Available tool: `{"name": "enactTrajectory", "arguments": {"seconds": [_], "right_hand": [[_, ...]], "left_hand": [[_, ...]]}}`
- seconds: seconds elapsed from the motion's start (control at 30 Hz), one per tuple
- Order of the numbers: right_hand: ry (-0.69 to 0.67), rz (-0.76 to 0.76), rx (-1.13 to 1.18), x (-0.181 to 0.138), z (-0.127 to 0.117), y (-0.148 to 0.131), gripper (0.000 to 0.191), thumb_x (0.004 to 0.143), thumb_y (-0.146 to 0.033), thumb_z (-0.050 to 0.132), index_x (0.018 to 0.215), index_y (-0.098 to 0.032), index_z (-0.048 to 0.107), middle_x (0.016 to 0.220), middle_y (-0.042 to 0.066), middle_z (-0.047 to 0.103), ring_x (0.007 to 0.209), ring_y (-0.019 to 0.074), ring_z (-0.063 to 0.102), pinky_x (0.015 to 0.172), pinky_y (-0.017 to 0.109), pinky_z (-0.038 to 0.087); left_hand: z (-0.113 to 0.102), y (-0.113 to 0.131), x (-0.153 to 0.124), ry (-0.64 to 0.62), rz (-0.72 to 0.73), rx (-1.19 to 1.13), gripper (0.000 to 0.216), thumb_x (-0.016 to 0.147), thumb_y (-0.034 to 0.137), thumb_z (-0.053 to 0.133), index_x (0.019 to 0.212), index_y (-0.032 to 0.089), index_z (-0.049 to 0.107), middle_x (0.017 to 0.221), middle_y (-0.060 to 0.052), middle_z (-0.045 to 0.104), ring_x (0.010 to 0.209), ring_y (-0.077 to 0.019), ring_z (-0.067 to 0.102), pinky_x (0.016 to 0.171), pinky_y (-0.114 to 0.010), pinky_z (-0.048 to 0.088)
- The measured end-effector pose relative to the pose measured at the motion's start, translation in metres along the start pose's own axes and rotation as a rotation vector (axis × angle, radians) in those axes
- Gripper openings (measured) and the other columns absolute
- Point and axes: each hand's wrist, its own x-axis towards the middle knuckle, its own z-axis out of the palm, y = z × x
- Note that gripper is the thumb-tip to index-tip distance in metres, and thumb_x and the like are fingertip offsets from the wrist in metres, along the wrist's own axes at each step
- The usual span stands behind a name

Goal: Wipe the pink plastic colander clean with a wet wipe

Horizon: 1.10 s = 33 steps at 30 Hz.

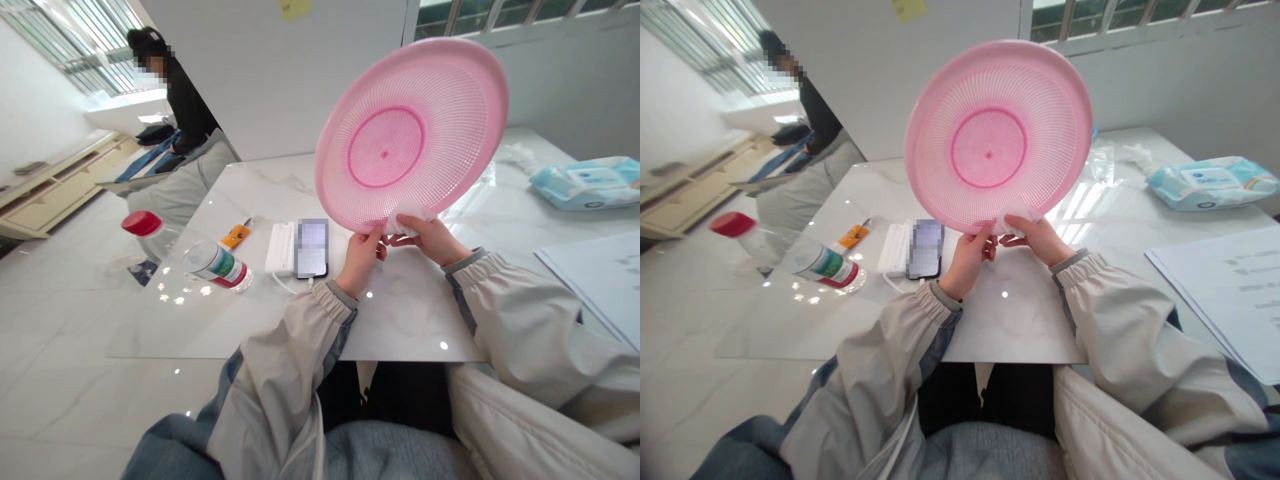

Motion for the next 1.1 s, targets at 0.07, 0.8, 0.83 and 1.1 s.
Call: {"name": "enactTrajectory", "arguments": {"seconds": [0.07,0.8,0.83,1.1], "right_hand": [[0.003,0.001,0.002,0.0,0.0,-0.001,0.037,0.083,-0.054,0.091,0.096,-0.022,0.082,0.093,0.008,0.081,0.081,0.0242,0.078,0.077,0.04,0.069],[0.131,0.001,0.108,0.004,-0.003,0.0,0.038,0.08,-0.052,0.093,0.103,-0.026,0.079,0.112,0.007,0.081,0.1,0.0284,0.077,0.081,0.043,0.07],[0.14,0.0,0.119,0.005,-0.004,0.001,0.037,0.08,-0.052,0.092,0.103,-0.026,0.079,0.113,0.007,0.081,0.101,0.0287,0.076,0.08,0.043,0.07],[0.106,-0.123,0.186,0.017,-0.012,0.005,0.037,0.081,-0.059,0.086,0.089,-0.024,0.078,0.102,0.01,0.082,0.109,0.0329,0.077,0.085,0.043,0.067]], "left_hand": [[0.0,0.001,0.0,0.005,-0.005,0.002,0.04,0.102,0.049,0.076,0.084,0.015,0.068,0.081,-0.002,0.065,0.057,-0.0076,0.054,0.055,-0.024,0.042],[-0.006,-0.008,0.005,0.026,0.071,0.189,0.044,0.103,0.051,0.071,0.079,0.015,0.075,0.069,-0.004,0.065,0.061,-0.0118,0.055,0.06,-0.026,0.044],[-0.006,-0.008,0.005,0.029,0.079,0.204,0.043,0.103,0.05,0.07,0.079,0.015,0.076,0.07,-0.004,0.066,0.061,-0.0119,0.055,0.061,-0.027,0.044],[-0.006,-0.007,0.004,0.077,0.118,0.286,0.041,0.099,0.047,0.071,0.074,0.015,0.075,0.073,-0.006,0.071,0.065,-0.0136,0.06,0.061,-0.027,0.046]]}}
